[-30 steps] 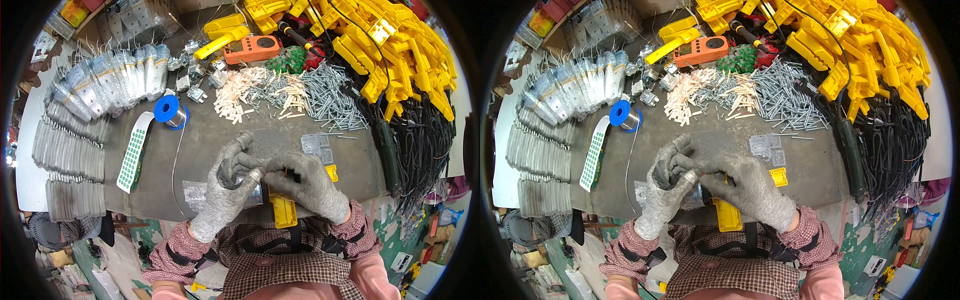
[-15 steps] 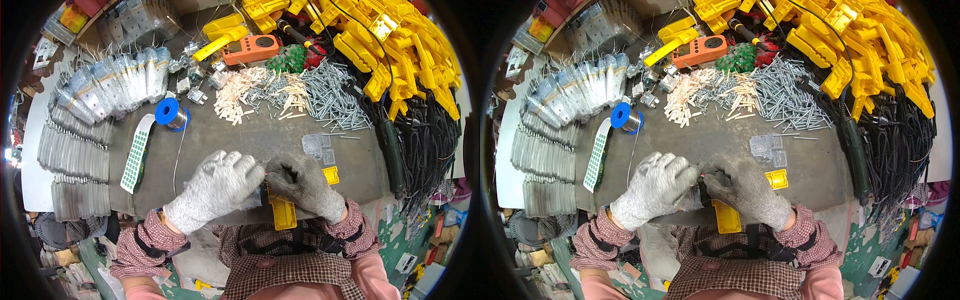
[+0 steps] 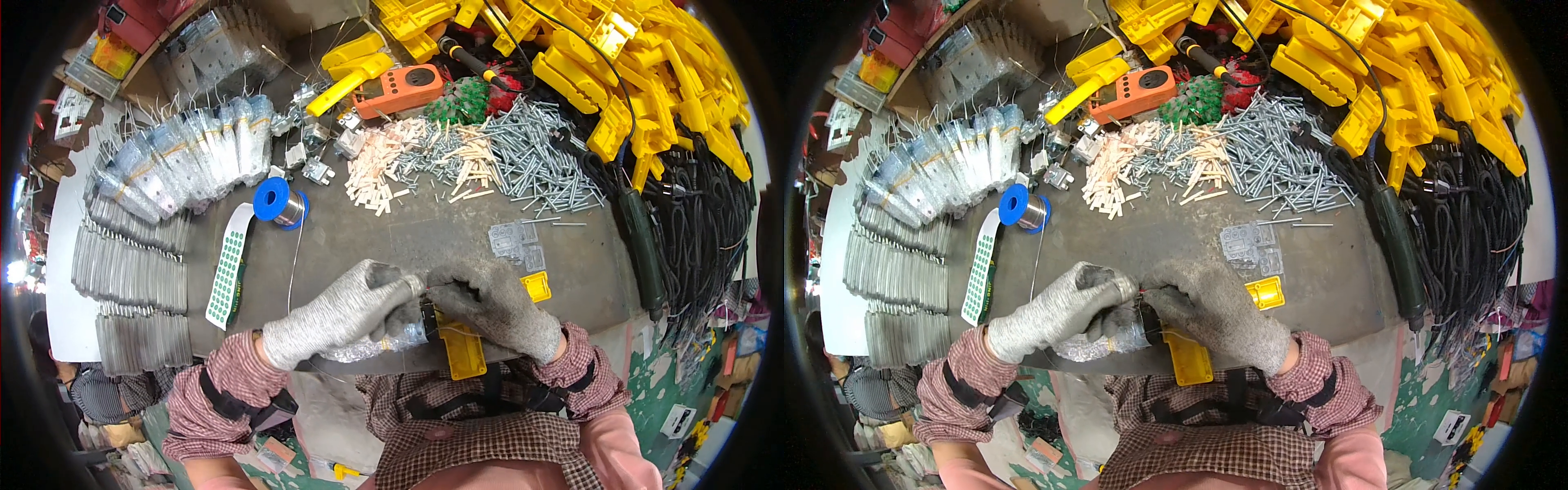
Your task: Assembling electronic and mechanical components into yellow plastic housings at a workshop bench.
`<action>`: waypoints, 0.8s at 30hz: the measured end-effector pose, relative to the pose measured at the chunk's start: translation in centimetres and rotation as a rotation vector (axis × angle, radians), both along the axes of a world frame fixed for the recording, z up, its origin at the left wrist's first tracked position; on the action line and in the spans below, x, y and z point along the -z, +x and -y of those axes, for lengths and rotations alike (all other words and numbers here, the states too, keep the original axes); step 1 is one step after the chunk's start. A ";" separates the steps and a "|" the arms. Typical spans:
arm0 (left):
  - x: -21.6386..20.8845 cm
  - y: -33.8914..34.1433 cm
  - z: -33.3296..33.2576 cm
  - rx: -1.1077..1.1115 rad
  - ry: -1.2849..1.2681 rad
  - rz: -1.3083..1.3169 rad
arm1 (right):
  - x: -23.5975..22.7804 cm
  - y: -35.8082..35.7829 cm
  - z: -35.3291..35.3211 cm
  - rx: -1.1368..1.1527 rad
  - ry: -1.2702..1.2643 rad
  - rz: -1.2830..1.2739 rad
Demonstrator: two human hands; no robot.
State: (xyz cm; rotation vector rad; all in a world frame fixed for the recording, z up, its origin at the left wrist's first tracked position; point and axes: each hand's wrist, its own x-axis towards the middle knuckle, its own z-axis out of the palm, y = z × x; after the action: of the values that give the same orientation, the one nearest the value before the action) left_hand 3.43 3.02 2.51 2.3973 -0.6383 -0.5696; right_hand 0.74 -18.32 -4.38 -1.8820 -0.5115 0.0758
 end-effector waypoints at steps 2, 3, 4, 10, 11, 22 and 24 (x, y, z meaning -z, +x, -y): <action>-1.3 0.9 0.5 -0.010 0.273 -0.153 | 0.6 0.1 0.3 -0.004 -0.139 -0.038; -1.0 1.2 0.2 -0.002 0.275 -0.150 | 0.4 0.2 0.3 0.004 -0.138 -0.037; -0.4 1.0 -0.7 0.386 0.304 0.386 | -0.3 0.2 0.1 -0.005 -0.103 -0.038; 1.8 0.0 -0.9 0.576 0.232 0.758 | 0.4 0.0 0.2 0.023 -0.032 -0.044; 2.2 -0.5 -0.4 0.351 0.100 0.576 | 0.7 0.0 0.2 0.028 -0.030 0.000; 1.7 0.9 -0.2 0.328 0.089 0.138 | 0.0 0.0 0.3 0.006 -0.132 -0.012; 1.8 1.2 -0.3 -0.195 -0.119 -0.723 | 0.2 -0.1 0.1 -0.005 -0.136 0.024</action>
State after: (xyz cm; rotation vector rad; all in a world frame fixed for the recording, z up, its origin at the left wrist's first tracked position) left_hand 4.68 3.27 0.72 1.9129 -0.1149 -1.1837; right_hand 0.68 -18.46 -4.56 -2.0170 -0.5387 0.0930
